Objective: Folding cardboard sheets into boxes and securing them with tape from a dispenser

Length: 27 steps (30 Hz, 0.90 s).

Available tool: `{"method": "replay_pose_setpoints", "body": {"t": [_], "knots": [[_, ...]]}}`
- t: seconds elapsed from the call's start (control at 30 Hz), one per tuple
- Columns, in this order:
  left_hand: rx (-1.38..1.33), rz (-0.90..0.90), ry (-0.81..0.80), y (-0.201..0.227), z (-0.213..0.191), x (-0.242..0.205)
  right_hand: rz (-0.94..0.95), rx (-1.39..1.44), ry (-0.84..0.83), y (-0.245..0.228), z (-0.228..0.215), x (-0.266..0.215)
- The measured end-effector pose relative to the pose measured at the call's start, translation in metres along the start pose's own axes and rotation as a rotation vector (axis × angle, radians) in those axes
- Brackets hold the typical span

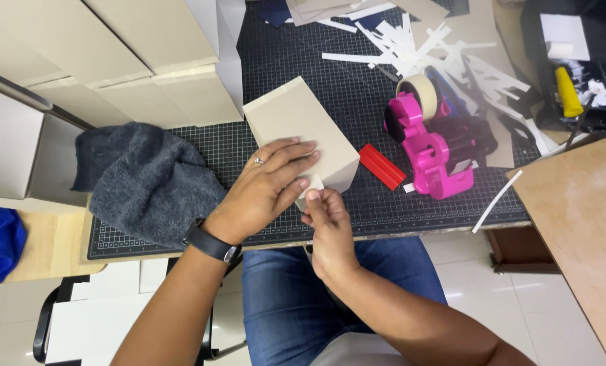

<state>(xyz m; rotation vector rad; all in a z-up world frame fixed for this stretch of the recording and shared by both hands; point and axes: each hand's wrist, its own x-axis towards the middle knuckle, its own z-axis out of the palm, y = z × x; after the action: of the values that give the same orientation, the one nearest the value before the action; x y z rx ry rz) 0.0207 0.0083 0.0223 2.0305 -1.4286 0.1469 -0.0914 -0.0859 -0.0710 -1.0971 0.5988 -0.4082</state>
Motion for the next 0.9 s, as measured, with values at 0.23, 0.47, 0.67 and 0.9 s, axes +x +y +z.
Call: {"method": "replay_pose_setpoints", "body": {"t": [0.23,0.47,0.67,0.9], "knots": [[-0.024,0.032,-0.015,0.002,-0.004,-0.003,-0.005,-0.034,-0.002,-0.004,0.000,-0.002],[-0.005,0.026,-0.057,0.001,-0.002,-0.007,-0.006,-0.027,-0.017,-0.014,0.001,-0.005],[-0.070,-0.055,0.022,0.007,0.006,-0.009,-0.012,-0.045,-0.032,-0.011,-0.003,-0.001],[0.008,-0.075,0.149,0.008,0.020,-0.010,0.039,-0.006,-0.055,-0.004,-0.014,0.003]]}}
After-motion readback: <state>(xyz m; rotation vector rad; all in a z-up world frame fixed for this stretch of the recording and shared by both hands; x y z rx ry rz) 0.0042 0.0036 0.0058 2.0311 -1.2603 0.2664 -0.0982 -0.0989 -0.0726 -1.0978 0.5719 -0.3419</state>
